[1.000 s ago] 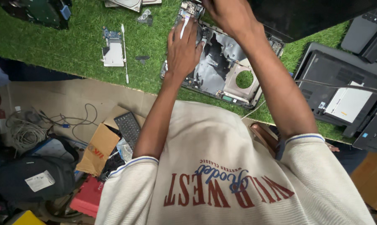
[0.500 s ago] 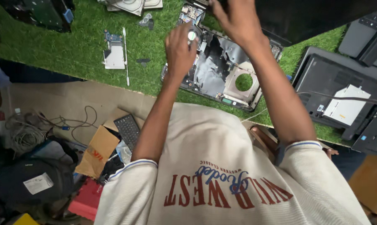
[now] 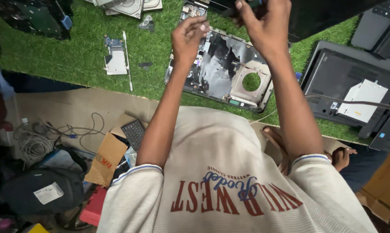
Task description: The person works at a repair bench on a partially disassembled laptop, lifting the keyboard assembly and removing internal components such as the fan and other parts by hand, setting removed parts aside on the bench. Other people work on laptops nearby.
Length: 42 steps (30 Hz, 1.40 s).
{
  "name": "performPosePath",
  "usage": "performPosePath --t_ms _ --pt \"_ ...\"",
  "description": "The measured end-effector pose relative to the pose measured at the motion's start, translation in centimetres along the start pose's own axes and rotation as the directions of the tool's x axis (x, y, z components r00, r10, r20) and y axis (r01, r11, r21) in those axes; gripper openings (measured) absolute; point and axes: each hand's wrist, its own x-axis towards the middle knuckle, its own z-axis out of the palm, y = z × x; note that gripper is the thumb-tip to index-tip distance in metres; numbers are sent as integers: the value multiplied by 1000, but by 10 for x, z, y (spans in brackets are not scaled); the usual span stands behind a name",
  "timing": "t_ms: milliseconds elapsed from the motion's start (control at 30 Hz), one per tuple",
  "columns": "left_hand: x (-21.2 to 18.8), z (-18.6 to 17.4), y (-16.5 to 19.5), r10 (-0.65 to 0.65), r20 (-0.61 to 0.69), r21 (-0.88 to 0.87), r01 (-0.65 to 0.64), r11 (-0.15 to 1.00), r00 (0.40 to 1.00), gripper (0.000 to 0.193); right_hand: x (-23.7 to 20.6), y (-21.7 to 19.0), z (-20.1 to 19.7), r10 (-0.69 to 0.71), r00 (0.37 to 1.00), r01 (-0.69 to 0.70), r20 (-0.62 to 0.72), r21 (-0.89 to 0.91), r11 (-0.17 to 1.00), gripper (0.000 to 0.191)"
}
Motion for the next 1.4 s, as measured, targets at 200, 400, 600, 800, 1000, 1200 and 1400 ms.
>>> performPosePath --t_ms 200,400,600,800,1000,1200,1400 --pt "-1 2 6 30 -37 -41 -31 999 999 18 -6 5 -3 23 999 -20 -32 85 996 11" --pt "-1 6 8 -27 -67 -103 20 994 997 16 -12 22 -4 45 999 -36 -25 279 960 20" --pt "-8 12 3 -95 -107 -222 69 973 990 13 -22 34 -1 120 992 -95 -41 388 917 25" --pt "-10 10 3 -68 -72 -238 49 970 995 16 -22 43 3 192 977 -133 -92 438 889 26" --pt "-16 10 10 16 -115 -45 -22 999 993 46 -18 47 4 192 973 -116 -127 451 885 21" --pt "-38 -7 22 314 102 855 -245 457 944 45 -5 48 3 148 984 -117 -95 272 955 14" --pt "-44 -12 25 193 278 913 -321 251 941 59 5 56 12 42 994 -46 -96 -37 998 19"
